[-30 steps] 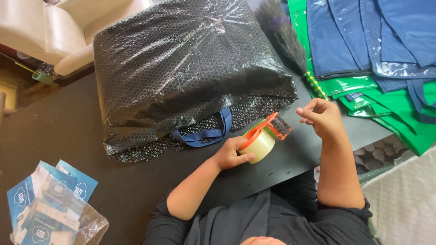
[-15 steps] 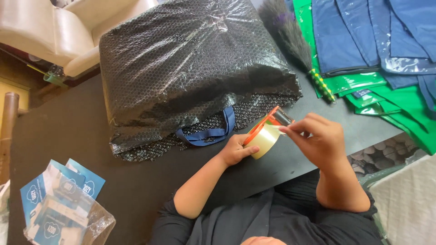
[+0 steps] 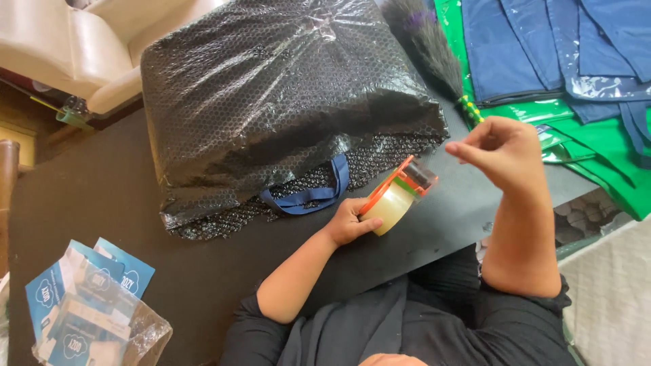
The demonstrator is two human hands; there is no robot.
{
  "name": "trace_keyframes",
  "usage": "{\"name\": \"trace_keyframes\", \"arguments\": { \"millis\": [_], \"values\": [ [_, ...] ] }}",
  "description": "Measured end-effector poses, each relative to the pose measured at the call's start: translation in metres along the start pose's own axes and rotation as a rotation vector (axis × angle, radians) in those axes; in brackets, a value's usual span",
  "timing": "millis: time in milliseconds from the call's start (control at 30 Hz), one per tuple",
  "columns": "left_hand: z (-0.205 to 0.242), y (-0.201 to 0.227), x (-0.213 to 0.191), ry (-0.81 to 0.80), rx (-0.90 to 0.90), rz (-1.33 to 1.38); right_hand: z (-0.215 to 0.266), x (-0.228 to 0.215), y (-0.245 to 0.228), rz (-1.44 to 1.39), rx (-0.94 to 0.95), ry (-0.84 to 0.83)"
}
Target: Wrapping a blue bag in black bubble wrap and securing it with adhesive tape from a dispenser.
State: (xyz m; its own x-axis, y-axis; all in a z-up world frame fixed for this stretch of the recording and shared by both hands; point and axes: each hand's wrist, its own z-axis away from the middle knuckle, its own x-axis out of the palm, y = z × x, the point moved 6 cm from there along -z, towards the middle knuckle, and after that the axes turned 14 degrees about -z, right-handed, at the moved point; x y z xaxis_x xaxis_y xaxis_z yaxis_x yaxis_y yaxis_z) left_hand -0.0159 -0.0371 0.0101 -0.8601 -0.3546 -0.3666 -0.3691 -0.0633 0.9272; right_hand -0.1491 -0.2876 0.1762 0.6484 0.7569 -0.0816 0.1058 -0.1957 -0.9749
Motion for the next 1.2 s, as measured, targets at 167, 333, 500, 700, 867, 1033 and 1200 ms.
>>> {"name": "trace_keyframes", "arguments": {
  "millis": [167, 333, 500, 700, 867, 1033, 1200],
  "values": [
    [-0.005, -0.013, 0.001, 0.081, 0.083, 0.090, -0.017, 0.000, 0.084, -0.317, 0.214, 0.045],
    [-0.003, -0.006, 0.000, 0.112, 0.204, 0.084, -0.028, 0.009, 0.161, -0.440, 0.417, 0.052],
    [-0.002, -0.012, 0.002, 0.116, 0.238, 0.087, -0.029, 0.020, 0.166, -0.461, 0.439, 0.076],
    [-0.002, 0.013, 0.000, 0.111, 0.277, 0.024, -0.031, 0.025, 0.175, -0.397, 0.397, 0.050],
    [0.001, -0.005, 0.006, 0.140, 0.279, -0.028, -0.012, 0.038, 0.189, -0.371, 0.431, 0.025],
    [0.000, 0.004, 0.004, 0.166, 0.274, -0.023, 0.005, 0.034, 0.218, -0.286, 0.436, 0.087],
    [0.003, 0.001, 0.006, 0.159, 0.304, -0.056, 0.016, 0.012, 0.200, -0.121, 0.359, 0.186]
  ]
}}
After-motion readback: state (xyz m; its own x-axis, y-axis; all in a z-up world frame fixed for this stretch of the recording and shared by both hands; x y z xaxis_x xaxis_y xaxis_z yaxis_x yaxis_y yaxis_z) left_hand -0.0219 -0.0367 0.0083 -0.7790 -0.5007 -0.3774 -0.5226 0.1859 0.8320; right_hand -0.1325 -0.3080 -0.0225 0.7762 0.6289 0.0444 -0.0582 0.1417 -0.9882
